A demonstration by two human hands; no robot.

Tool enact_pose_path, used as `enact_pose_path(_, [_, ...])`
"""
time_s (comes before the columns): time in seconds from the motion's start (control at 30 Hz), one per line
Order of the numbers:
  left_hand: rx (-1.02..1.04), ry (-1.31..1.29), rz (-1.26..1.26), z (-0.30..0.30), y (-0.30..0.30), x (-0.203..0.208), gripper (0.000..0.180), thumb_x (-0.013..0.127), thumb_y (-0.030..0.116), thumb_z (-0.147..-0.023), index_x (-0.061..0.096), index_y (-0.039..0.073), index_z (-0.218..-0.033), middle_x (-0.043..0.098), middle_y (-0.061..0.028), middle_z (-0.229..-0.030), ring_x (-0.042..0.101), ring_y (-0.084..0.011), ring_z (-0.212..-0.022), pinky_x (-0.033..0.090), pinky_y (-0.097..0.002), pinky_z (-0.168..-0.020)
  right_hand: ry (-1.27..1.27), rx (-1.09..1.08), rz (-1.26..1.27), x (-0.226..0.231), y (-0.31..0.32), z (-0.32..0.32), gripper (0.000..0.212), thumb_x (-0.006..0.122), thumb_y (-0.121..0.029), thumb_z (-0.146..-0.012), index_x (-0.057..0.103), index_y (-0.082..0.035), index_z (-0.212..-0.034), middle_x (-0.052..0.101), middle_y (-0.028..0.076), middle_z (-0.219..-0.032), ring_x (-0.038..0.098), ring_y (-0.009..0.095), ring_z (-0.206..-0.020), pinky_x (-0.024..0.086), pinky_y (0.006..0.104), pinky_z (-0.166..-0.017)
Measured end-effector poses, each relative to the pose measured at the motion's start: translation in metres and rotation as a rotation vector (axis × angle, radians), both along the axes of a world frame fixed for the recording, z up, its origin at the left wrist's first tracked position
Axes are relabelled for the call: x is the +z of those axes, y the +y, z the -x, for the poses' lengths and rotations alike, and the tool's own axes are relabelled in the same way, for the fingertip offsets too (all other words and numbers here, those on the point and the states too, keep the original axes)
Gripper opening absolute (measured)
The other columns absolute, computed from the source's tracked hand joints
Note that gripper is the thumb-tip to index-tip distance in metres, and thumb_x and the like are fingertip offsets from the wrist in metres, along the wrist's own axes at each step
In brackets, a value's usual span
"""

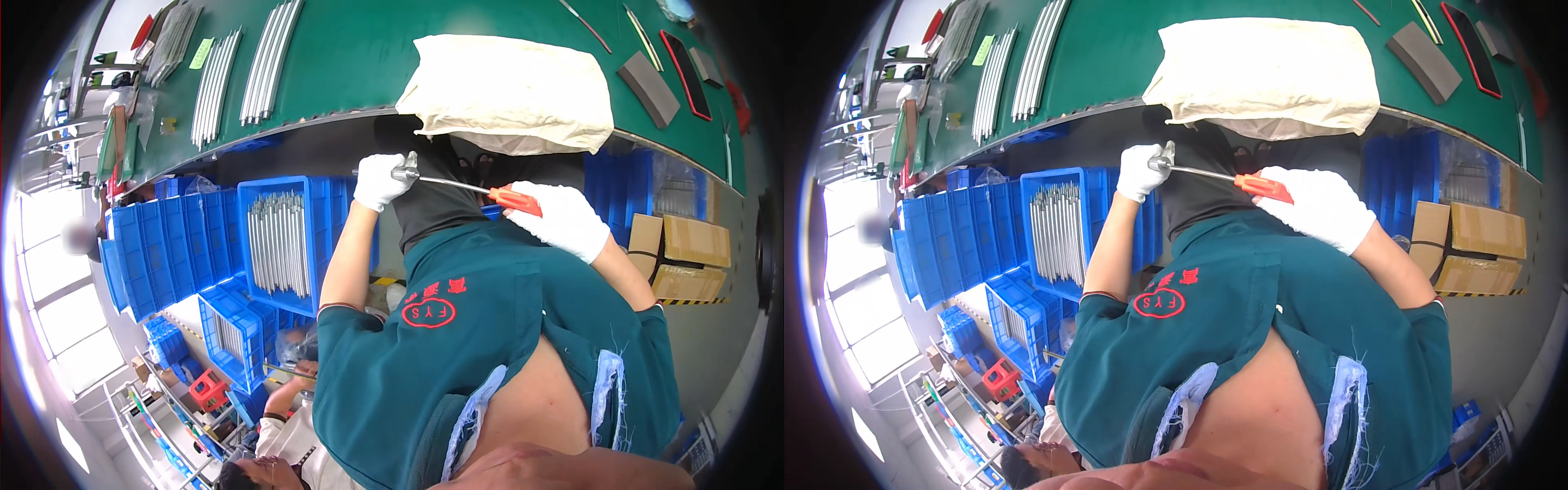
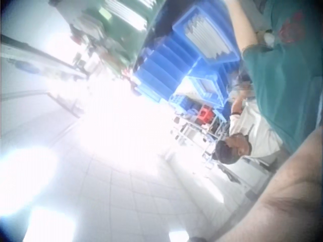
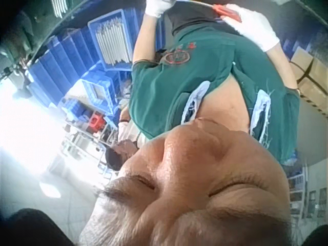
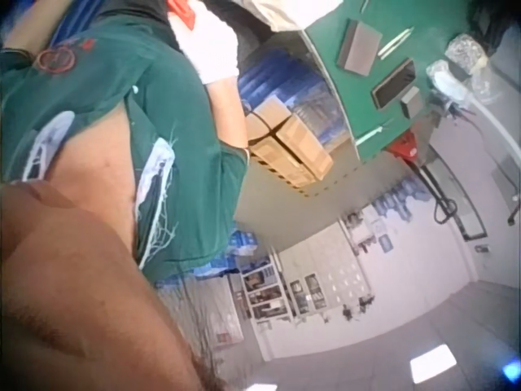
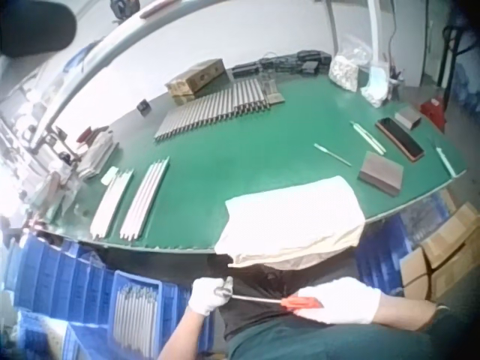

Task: Polishing the ends of metal rods using a sanding block and inspecting them.

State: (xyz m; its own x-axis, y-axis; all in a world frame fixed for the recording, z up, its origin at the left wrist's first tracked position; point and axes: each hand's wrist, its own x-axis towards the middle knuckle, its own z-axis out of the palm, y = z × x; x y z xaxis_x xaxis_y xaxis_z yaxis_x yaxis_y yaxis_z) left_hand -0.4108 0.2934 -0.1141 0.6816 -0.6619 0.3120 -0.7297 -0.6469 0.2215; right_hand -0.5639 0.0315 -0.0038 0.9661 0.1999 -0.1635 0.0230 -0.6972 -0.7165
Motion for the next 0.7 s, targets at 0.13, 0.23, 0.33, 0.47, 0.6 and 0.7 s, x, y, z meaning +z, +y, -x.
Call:
enact_pose_path(0.13, [-0.096, -0.028, 0.057, 0.001, -0.001, 0.000, 0.033, 0.060, 0.028, -0.071, 0.046, 0.013, -0.046, 0.047, -0.0088, -0.045, 0.050, -0.0276, -0.041, 0.040, -0.0351, -0.039, -0.031, 0.015, 0.056, 0.003, -0.001, -0.002, 0.034, 0.054, -0.038, -0.082, 0.056, -0.010, -0.100, 0.061, 0.012, -0.074, 0.060, 0.026, -0.062, 0.046, 0.0346, -0.061])
enact_pose_path(0.23, [-0.086, -0.009, -0.020, 0.002, -0.007, 0.007, 0.035, 0.059, 0.024, -0.073, 0.044, 0.013, -0.044, 0.046, -0.0097, -0.043, 0.049, -0.0279, -0.041, 0.038, -0.0370, -0.040, 0.073, 0.017, 0.054, 0.010, -0.004, -0.005, 0.034, 0.053, -0.039, -0.082, 0.055, -0.010, -0.100, 0.061, 0.011, -0.074, 0.060, 0.026, -0.063, 0.046, 0.0348, -0.062])
enact_pose_path(0.33, [-0.133, -0.041, 0.048, 0.000, -0.004, 0.004, 0.032, 0.061, 0.026, -0.071, 0.047, 0.013, -0.046, 0.048, -0.0083, -0.045, 0.050, -0.0265, -0.040, 0.039, -0.0344, -0.039, 0.100, 0.035, 0.045, 0.009, -0.006, -0.007, 0.034, 0.053, -0.039, -0.082, 0.056, -0.010, -0.100, 0.061, 0.012, -0.074, 0.060, 0.026, -0.064, 0.046, 0.0348, -0.063])
enact_pose_path(0.47, [-0.077, -0.026, -0.017, 0.003, -0.010, 0.005, 0.029, 0.062, 0.027, -0.069, 0.048, 0.013, -0.048, 0.049, -0.0082, -0.046, 0.051, -0.0263, -0.042, 0.040, -0.0347, -0.040, -0.039, 0.008, -0.039, -0.007, -0.013, -0.002, 0.038, 0.058, -0.038, -0.080, 0.057, -0.008, -0.103, 0.060, 0.014, -0.078, 0.060, 0.028, -0.073, 0.046, 0.0343, -0.067])
enact_pose_path(0.6, [-0.068, -0.002, 0.075, 0.003, -0.010, -0.001, 0.027, 0.064, 0.025, -0.066, 0.048, 0.013, -0.048, 0.049, -0.0089, -0.047, 0.051, -0.0270, -0.043, 0.041, -0.0359, -0.041, 0.029, -0.091, -0.099, 0.016, -0.034, 0.003, 0.037, 0.064, -0.028, -0.077, 0.058, -0.005, -0.104, 0.062, 0.011, -0.086, 0.060, 0.025, -0.075, 0.047, 0.0301, -0.068])
enact_pose_path(0.7, [-0.003, -0.052, 0.017, 0.010, -0.014, 0.003, 0.032, 0.062, 0.021, -0.073, 0.045, 0.012, -0.047, 0.046, -0.0101, -0.044, 0.048, -0.0281, -0.041, 0.039, -0.0369, -0.039, 0.159, -0.487, -0.656, 0.017, -0.061, 0.019, 0.035, 0.059, -0.008, -0.077, 0.058, -0.005, -0.111, 0.063, 0.010, -0.090, 0.058, 0.011, -0.080, 0.047, 0.0256, -0.068])
